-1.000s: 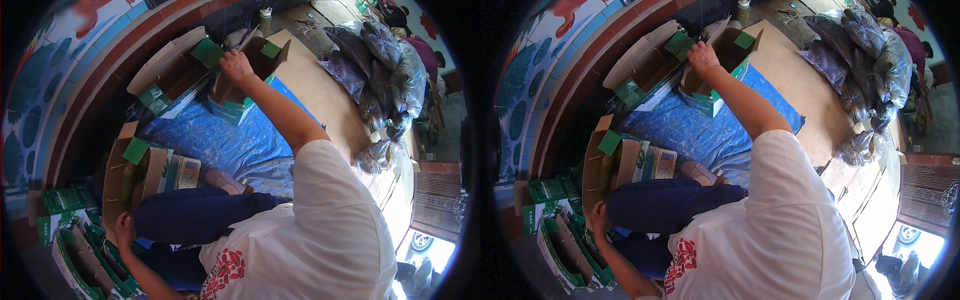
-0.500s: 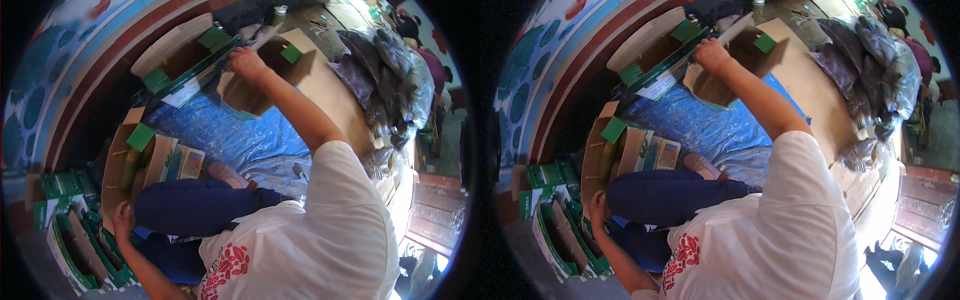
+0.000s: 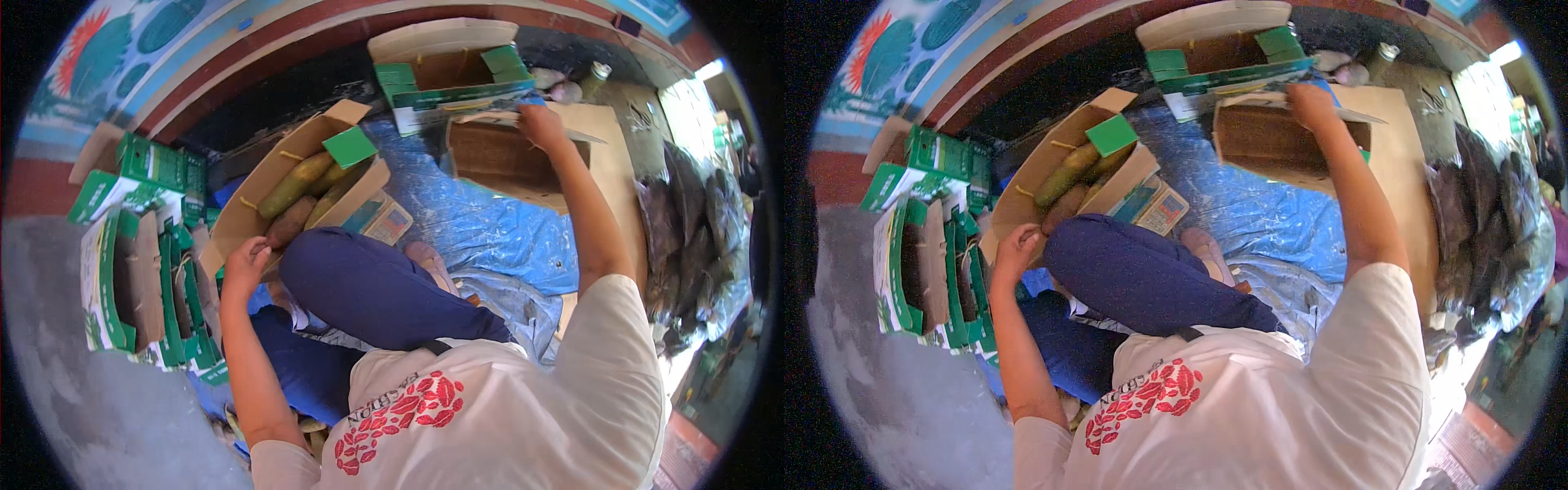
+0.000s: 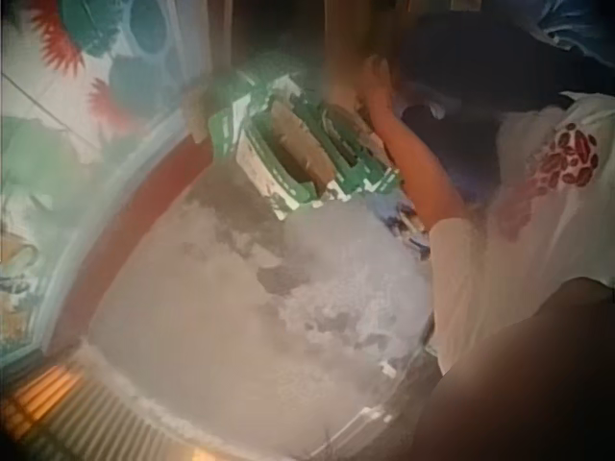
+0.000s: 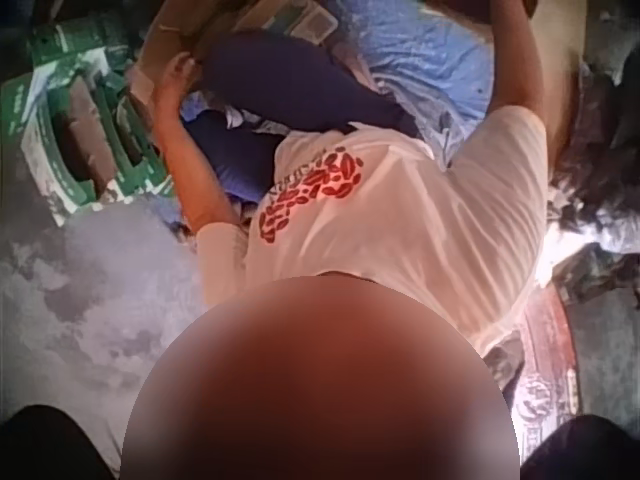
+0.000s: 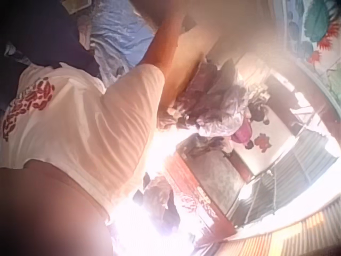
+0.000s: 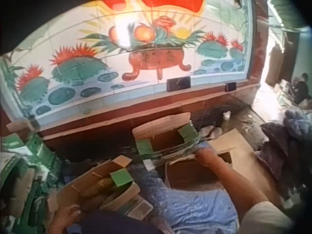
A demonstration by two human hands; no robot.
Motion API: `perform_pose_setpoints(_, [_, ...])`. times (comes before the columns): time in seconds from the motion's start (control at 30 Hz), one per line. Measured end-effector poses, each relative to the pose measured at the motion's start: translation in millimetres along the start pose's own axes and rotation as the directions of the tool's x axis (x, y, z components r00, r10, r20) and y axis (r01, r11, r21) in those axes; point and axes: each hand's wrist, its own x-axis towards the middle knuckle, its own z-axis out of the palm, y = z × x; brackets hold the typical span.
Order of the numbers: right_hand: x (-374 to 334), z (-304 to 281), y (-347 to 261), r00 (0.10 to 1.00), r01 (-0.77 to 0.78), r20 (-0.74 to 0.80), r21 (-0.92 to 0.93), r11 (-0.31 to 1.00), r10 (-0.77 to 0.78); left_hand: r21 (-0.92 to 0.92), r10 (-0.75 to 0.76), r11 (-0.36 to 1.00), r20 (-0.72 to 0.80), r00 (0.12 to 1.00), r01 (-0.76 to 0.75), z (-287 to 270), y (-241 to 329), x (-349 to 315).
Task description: Sort green radishes from a pile on the floor into cardboard boxes for shipping.
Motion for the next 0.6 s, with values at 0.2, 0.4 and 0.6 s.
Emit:
perform_pose_setpoints(0.2, [-13.1,-18.4,21.7,0.996,0.093,0.015,-0.062,0.994,-0.092,0.03,0.057,0.998,-0.025,0.998,-0.057,-0.7,9.5,-5.3])
perform_pose_setpoints(0.4, [-43.7,-101.9,8.8,0.977,0.141,-0.178,0.113,0.984,-0.12,0.036,0.036,0.999,-0.008,0.999,-0.035,1.1,-3.4,-8.8])
perform_pose_setpoints(0.6, [-45.4,-201.4,15.5,0.942,0.123,-0.334,0.45,0.885,0.039,0.267,0.066,0.958,0.163,0.984,-0.108,21.5,10.8,-3.8])
